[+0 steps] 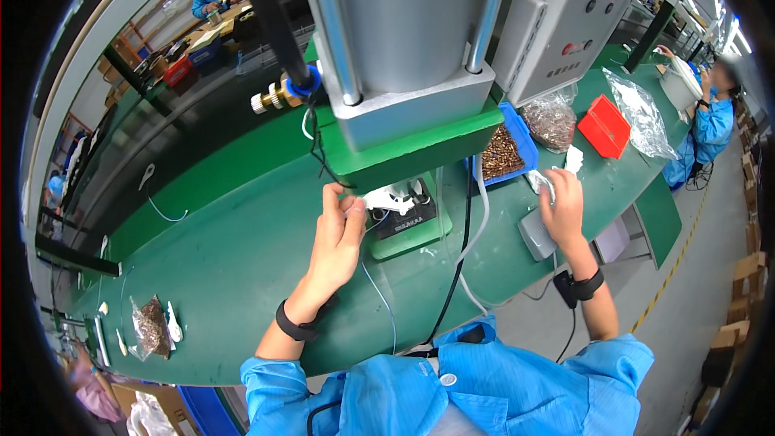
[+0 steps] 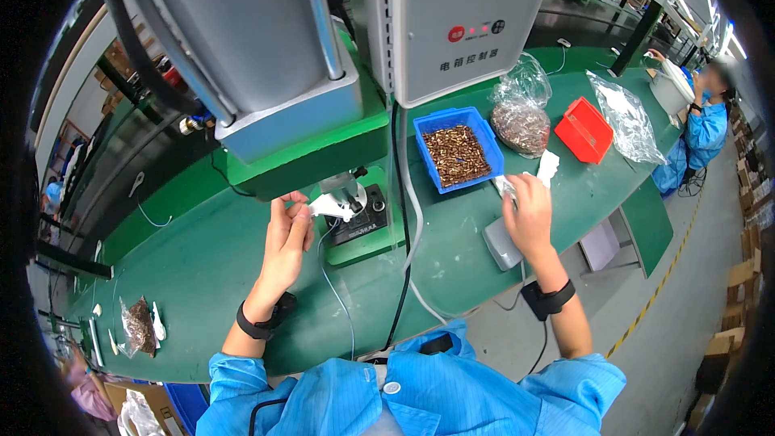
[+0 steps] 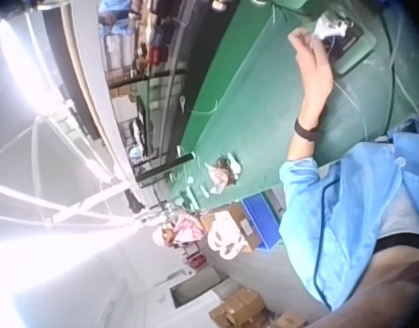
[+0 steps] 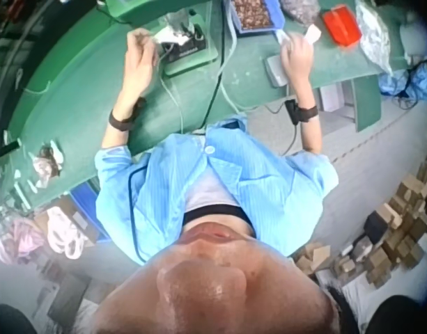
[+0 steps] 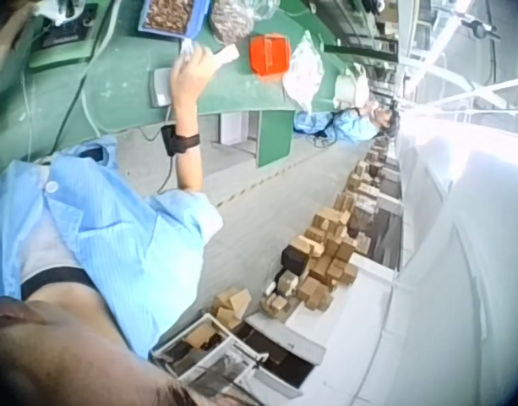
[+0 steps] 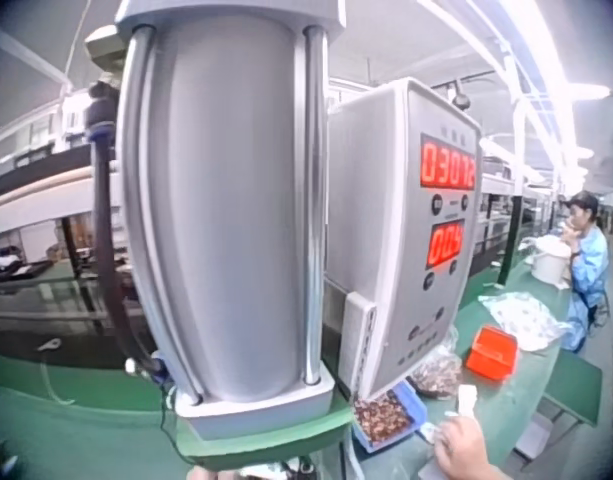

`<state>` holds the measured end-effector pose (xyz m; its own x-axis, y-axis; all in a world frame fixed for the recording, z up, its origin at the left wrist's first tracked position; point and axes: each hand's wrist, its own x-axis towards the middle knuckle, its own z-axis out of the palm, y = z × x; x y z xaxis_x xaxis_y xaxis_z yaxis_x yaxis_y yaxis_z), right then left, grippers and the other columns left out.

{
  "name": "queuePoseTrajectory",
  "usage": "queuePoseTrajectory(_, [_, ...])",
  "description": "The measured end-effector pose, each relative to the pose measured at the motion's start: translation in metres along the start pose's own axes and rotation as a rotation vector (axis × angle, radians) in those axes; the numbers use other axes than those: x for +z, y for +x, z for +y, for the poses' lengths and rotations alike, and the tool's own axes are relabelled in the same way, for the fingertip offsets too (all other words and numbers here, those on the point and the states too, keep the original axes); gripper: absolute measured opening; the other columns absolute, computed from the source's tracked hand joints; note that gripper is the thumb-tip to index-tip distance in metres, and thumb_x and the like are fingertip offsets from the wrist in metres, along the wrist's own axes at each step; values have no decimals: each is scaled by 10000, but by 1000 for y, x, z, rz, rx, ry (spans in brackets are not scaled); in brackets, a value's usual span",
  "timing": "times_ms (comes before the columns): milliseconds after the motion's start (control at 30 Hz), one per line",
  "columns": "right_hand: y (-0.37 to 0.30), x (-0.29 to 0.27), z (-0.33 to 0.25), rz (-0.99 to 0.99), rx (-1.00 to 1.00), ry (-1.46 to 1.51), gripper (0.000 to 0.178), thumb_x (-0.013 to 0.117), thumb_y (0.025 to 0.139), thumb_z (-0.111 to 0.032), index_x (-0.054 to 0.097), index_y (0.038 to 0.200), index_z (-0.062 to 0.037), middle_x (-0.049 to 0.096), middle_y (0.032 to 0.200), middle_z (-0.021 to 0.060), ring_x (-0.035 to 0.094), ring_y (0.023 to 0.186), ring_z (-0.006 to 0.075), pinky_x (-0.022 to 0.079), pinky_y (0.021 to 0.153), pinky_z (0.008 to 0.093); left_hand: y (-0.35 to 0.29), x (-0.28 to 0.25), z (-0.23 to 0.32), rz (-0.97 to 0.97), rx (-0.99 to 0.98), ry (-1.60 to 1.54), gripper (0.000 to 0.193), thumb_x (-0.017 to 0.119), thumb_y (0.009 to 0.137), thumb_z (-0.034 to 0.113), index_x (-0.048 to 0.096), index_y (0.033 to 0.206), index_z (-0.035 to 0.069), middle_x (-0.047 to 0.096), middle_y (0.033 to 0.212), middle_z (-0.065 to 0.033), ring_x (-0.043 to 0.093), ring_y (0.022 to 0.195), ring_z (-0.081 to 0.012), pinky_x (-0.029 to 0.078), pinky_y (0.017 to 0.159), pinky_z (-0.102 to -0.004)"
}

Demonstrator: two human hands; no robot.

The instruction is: Manually positioning a small plastic white component into an industrial heat-stamping machine and repeating the process for multiple units.

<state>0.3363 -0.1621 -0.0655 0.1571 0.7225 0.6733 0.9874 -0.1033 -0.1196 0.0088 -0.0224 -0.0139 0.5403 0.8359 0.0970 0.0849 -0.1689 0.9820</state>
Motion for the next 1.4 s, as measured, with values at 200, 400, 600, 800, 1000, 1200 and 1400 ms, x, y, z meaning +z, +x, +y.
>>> queuePoseTrajectory(200, [71, -5, -24, -719, -80, 102, 314, 610, 755, -185, 569, 1024, -28, 580, 924, 153, 556, 897, 313, 445, 766, 402, 4, -4, -3, -19, -19, 18, 149, 362, 925, 98, 332, 1041, 10, 414, 617, -17, 358, 540, -87, 305, 499, -262])
queuePoseTrajectory(400, [72, 136, 35, -750, -167, 123, 264, 627, 677, -70, 577, 935, -45, 599, 894, 167, 560, 876, 357, 446, 762, 415, 3, -2, -2, -7, 19, 25, 150, 367, 926, 109, 351, 1043, 16, 454, 662, -37, 395, 575, -111, 338, 541, -272])
queuePoseTrajectory(600, [88, 81, 3, -689, -157, 126, 96, 605, 703, -62, 638, 789, -35, 624, 821, 182, 603, 805, 342, 482, 694, 435, 27, -41, 6, 180, 116, -380, 143, 487, 889, 260, 439, 930, 131, 377, 636, 57, 326, 467, -37, 287, 428, -193])
queuePoseTrajectory(800, [73, 70, 4, -584, -91, 110, 201, 598, 760, -137, 568, 925, -25, 601, 874, 173, 586, 803, 357, 482, 672, 433, 73, -176, -17, 460, 26, 21, 150, 403, 878, 152, 436, 1002, 74, 430, 658, 38, 357, 566, -33, 287, 492, -189])
queuePoseTrajectory(1000, [68, 67, 3, -467, -90, 85, 190, 597, 670, -62, 604, 850, -3, 607, 836, 194, 598, 708, 378, 497, 598, 432, 178, -212, -90, 562, -571, 1454, 664, 501, 837, 439, 269, 1351, 89, 218, 1400, -124, 243, 1260, -303, 225, 962, -554])
queuePoseTrajectory(1200, [57, 44, 8, -566, -24, 213, 470, 623, 618, -5, 521, 1077, -12, 529, 1083, 229, 480, 1036, 440, 414, 862, 463, 274, -100, -75, -134, 72, 1186, 614, 610, 742, 270, 391, 1303, 153, 315, 1388, -88, 314, 1269, -285, 343, 964, -488])
queuePoseTrajectory(1400, [44, 42, 13, -503, 11, 203, 407, 528, 584, 91, 549, 985, 26, 542, 959, 258, 504, 947, 442, 412, 810, 468, 361, -1, -127, -216, 540, 1085, 589, 524, 776, 255, 362, 1327, 126, 277, 1417, -116, 264, 1305, -279, 295, 1004, -495])
